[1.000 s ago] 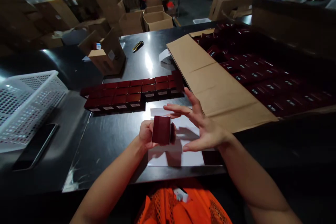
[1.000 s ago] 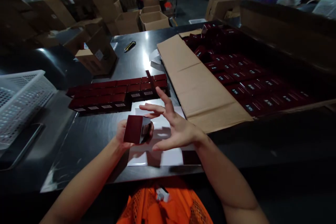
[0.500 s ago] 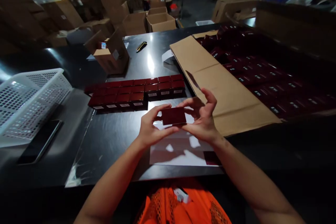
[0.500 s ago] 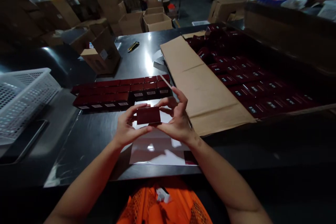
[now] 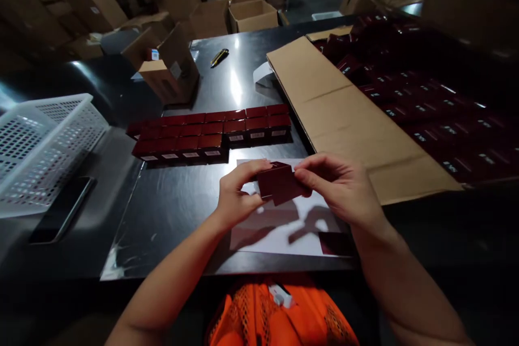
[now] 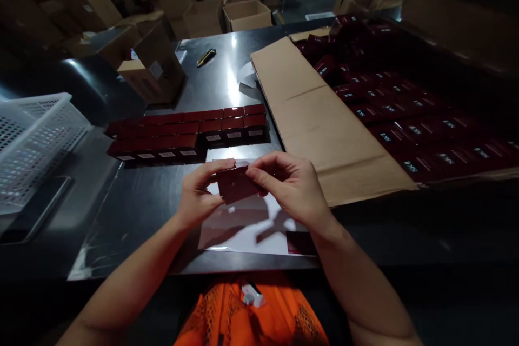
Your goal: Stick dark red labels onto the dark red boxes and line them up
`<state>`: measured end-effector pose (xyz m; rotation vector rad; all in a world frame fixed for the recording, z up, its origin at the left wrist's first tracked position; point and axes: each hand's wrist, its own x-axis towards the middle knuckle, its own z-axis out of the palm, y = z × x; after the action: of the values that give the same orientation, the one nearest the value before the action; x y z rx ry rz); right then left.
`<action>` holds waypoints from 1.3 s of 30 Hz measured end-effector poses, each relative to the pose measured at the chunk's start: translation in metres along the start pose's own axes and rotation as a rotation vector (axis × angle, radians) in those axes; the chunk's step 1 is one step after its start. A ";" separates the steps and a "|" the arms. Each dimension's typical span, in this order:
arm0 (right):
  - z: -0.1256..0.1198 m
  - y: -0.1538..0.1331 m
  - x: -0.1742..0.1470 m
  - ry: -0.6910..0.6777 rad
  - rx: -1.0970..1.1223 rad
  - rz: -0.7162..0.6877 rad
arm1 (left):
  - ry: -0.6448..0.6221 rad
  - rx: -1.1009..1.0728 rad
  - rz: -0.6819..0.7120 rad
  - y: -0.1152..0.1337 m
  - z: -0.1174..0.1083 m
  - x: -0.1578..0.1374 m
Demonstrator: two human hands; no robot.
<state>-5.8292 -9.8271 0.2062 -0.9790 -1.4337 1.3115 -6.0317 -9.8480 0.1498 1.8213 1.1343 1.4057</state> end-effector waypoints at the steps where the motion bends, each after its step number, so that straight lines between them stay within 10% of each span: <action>1: 0.002 0.000 0.000 -0.016 0.000 0.038 | -0.005 0.018 0.008 0.000 0.001 -0.001; 39: 0.013 -0.001 -0.004 0.117 -0.143 0.037 | 0.037 0.089 0.110 0.006 0.005 -0.003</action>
<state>-5.8405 -9.8347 0.2068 -1.1621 -1.4404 1.1704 -6.0254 -9.8536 0.1518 1.9533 1.1470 1.4775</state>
